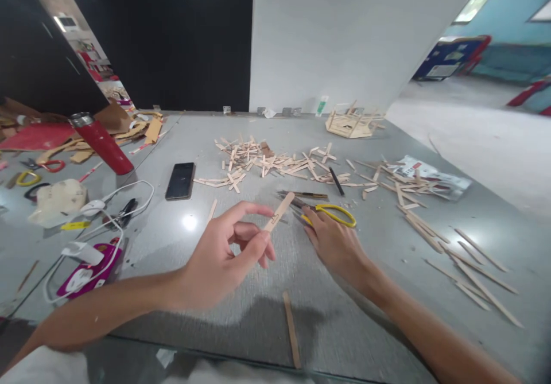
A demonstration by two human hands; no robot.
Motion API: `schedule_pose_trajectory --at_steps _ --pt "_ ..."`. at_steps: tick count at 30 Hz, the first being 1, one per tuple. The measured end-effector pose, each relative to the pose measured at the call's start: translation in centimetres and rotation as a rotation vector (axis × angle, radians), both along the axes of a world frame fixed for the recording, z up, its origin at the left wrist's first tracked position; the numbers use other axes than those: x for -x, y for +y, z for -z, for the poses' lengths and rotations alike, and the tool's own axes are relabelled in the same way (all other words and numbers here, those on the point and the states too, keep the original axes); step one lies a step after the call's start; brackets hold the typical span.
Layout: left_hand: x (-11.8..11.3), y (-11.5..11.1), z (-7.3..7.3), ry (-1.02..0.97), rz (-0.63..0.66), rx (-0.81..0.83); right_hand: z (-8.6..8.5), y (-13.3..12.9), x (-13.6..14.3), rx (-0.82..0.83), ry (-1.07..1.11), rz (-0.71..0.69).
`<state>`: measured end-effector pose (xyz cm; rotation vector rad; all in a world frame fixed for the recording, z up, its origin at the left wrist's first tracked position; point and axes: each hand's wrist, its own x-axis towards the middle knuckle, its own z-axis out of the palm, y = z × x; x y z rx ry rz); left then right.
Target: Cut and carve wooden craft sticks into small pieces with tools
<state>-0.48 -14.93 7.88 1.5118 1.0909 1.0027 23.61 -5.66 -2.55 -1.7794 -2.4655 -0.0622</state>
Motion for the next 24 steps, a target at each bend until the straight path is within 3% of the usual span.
schedule_pose_trajectory --at_steps 8,10,13,14,16,19,24 --pt "0.1 -0.2 0.4 -0.024 0.016 0.064 0.7 0.1 -0.1 0.042 0.044 -0.010" --pt "0.2 0.5 0.7 -0.022 0.018 0.109 0.6 0.1 -0.2 0.013 0.161 -0.040" --pt "0.3 1.8 2.0 -0.049 0.075 0.171 -0.9 -0.9 0.3 -0.005 0.530 -0.088" --pt "0.4 2.2 2.7 -0.059 0.099 0.197 -1.7 -1.4 0.7 0.049 0.673 -0.077" --pt "0.4 2.6 4.3 -0.045 0.137 0.252 -3.3 -2.4 1.8 0.340 0.959 -0.060" --pt "0.4 2.7 6.6 0.004 0.210 0.321 -4.6 -3.5 3.7 0.668 1.124 -0.088" --pt "0.8 2.8 8.8 0.147 0.138 0.239 -3.1 -3.4 5.0 0.747 1.126 -0.090"
